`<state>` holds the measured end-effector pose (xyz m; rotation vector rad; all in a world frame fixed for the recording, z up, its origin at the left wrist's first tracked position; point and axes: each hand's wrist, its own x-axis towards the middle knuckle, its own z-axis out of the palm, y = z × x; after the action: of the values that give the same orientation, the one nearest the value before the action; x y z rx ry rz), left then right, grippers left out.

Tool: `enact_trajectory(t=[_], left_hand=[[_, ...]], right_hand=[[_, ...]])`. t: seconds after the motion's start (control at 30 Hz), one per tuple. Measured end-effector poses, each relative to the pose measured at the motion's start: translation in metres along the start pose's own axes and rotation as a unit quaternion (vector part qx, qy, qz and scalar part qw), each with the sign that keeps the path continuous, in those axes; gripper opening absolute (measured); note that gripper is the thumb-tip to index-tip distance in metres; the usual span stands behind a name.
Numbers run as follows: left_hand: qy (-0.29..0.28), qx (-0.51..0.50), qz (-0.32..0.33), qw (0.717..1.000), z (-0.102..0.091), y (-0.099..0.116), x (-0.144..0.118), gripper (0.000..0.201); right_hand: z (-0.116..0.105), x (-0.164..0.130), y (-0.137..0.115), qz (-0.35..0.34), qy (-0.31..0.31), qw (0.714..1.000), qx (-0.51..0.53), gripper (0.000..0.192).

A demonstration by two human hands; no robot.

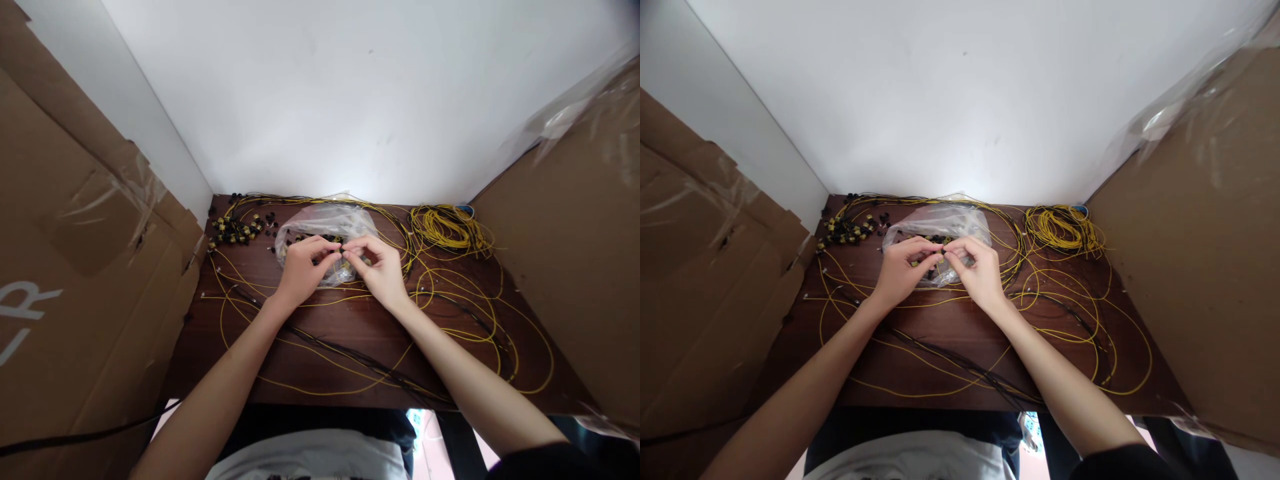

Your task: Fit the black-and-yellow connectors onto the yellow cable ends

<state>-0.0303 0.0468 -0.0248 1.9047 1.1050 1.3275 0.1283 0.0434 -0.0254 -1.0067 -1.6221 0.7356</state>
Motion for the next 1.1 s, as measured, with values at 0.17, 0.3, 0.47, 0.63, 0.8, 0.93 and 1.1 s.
enact_trajectory(t=[0.17, 0.3, 0.47, 0.63, 0.8, 0.93, 1.1], left_hand=[[0.000, 0.008, 0.003, 1.000, -0.0002, 0.0012, 0.0002, 0.014], [0.004, 0.018, 0.011, 1.000, -0.0004, 0.0017, 0.0006, 0.013], [0.013, 0.029, 0.022, 0.999, -0.0007, 0.0019, 0.0005, 0.012], [0.015, 0.032, 0.026, 0.999, -0.0002, 0.0008, 0.0002, 0.011], [0.020, 0.040, 0.027, 0.999, -0.0001, 0.0019, 0.0001, 0.011], [0.020, 0.031, 0.026, 0.999, -0.0004, 0.0048, 0.0005, 0.010], [0.015, 0.030, 0.023, 0.999, -0.0002, 0.0070, 0.0003, 0.010]], right_hand=[[0.0009, -0.0005, 0.0004, -0.011, 0.007, 1.000, 0.004, 0.007], [0.0013, -0.0009, 0.0003, -0.017, 0.013, 1.000, 0.005, 0.008], [0.0009, -0.0016, -0.0008, -0.007, 0.026, 1.000, 0.002, 0.008], [0.0004, -0.0018, -0.0003, 0.015, 0.026, 0.999, 0.020, 0.009], [0.0008, -0.0018, -0.0007, 0.023, 0.024, 0.999, 0.030, 0.010], [0.0014, -0.0018, -0.0011, 0.023, 0.025, 0.999, 0.031, 0.010], [0.0018, -0.0015, -0.0017, 0.015, 0.024, 0.999, 0.031, 0.009]])
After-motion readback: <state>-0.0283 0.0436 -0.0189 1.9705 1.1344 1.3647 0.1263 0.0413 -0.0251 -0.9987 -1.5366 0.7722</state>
